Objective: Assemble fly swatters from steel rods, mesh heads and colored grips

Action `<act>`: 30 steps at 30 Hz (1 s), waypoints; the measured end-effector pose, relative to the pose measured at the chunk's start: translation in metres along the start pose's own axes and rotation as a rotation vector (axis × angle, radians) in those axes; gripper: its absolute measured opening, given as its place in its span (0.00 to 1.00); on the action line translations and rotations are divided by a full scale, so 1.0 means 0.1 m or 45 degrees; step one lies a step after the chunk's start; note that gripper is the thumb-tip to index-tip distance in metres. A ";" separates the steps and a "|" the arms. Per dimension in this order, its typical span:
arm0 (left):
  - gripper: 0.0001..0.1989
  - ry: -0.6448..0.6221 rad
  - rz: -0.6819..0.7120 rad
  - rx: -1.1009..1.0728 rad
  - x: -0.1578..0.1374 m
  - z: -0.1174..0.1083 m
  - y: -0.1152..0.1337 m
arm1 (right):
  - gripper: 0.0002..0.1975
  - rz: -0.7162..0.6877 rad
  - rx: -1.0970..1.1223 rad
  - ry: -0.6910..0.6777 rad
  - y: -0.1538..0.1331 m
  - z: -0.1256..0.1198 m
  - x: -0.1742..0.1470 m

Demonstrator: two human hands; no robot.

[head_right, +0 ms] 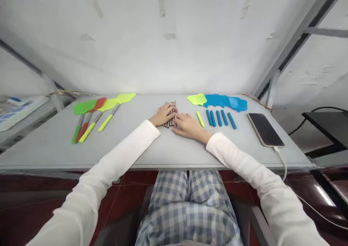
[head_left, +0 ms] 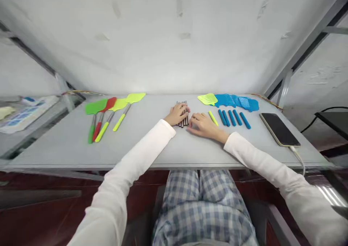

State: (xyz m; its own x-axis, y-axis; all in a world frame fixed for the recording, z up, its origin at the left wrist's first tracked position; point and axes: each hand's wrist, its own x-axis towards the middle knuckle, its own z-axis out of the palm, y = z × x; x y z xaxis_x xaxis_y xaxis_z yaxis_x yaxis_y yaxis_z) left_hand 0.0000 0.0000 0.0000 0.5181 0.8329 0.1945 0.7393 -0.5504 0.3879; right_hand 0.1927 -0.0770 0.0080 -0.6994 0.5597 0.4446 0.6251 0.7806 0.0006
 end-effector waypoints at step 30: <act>0.21 0.767 -1.179 0.393 -0.36 -0.56 -0.99 | 0.14 0.690 -0.190 0.008 0.05 0.10 0.05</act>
State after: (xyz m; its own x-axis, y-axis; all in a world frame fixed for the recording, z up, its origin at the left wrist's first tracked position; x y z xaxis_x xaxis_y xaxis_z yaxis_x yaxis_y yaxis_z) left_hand -0.1154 0.0280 0.0047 -0.5082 0.7719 0.3819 0.8466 0.3665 0.3858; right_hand 0.1892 -0.0676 0.0008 -0.2624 0.8679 0.4219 0.9372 0.3333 -0.1027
